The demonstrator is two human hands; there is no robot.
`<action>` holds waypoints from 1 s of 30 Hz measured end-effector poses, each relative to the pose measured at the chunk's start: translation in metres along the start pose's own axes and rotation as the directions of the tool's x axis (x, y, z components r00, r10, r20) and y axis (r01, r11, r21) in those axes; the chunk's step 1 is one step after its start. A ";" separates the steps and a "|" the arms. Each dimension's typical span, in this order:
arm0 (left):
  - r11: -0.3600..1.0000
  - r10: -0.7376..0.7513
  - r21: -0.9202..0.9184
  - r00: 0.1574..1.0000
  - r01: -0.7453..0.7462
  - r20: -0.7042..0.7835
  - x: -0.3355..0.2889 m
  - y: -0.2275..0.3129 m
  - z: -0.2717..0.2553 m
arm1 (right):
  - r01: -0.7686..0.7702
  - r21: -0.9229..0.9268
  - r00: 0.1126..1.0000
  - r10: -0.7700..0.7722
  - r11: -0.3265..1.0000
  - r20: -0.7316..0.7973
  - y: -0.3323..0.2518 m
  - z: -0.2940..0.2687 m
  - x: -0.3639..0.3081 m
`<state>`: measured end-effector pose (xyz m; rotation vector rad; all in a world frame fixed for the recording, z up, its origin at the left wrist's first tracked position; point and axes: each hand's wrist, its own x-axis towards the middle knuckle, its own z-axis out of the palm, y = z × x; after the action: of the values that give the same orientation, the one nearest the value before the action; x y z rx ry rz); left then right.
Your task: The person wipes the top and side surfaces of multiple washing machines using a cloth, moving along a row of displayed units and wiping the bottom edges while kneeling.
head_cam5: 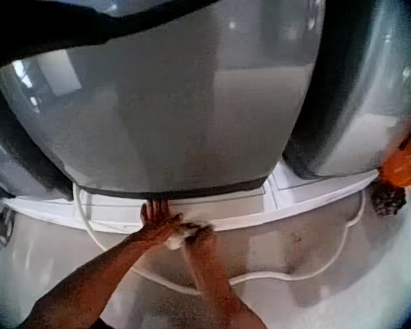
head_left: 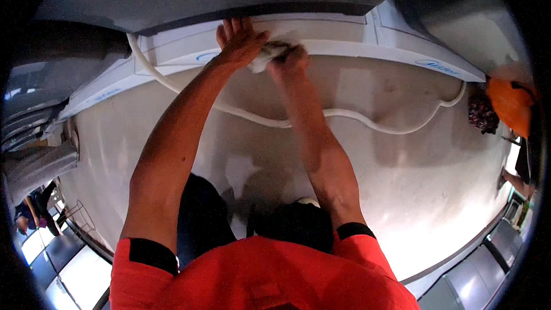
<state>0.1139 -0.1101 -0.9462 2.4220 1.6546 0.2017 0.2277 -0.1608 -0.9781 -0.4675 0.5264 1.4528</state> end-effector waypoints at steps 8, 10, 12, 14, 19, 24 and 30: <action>0.499 0.108 -0.767 0.849 0.403 0.517 -0.057 -0.026 -0.085 | -0.217 -0.522 0.861 0.414 0.825 0.296 -0.003 0.048 -0.102; 0.502 0.051 -0.742 0.841 0.445 0.539 -0.071 -0.030 -0.101 | -0.068 -0.567 0.931 0.256 0.821 0.259 -0.022 0.052 -0.125; 0.555 0.032 -0.705 0.836 0.441 0.548 -0.083 -0.034 -0.108 | 0.126 -0.552 0.946 0.068 0.824 0.317 -0.050 0.057 -0.143; 0.565 0.065 -0.714 0.840 0.414 0.539 -0.098 -0.036 -0.106 | 0.274 -0.507 0.927 -0.083 0.817 0.367 -0.083 0.069 -0.159; 0.720 0.273 -0.671 0.817 0.177 0.508 -0.133 -0.028 -0.078 | 0.854 -0.213 0.466 -0.517 0.475 0.718 -0.125 0.167 -0.178; 0.815 0.395 -0.567 0.833 -0.122 0.388 -0.148 -0.021 -0.072 | 0.785 0.056 -0.379 -0.408 -0.617 0.830 -0.126 0.291 -0.194; 0.857 0.349 -0.501 0.853 -0.122 0.388 -0.158 -0.017 -0.064 | 0.204 -0.018 -0.380 -0.096 -0.979 0.920 -0.066 0.272 -0.143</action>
<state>0.0264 -0.2461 -0.8883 2.0820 0.9529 0.0305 0.3023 -0.1174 -0.6756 -1.3605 -1.3153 -0.9073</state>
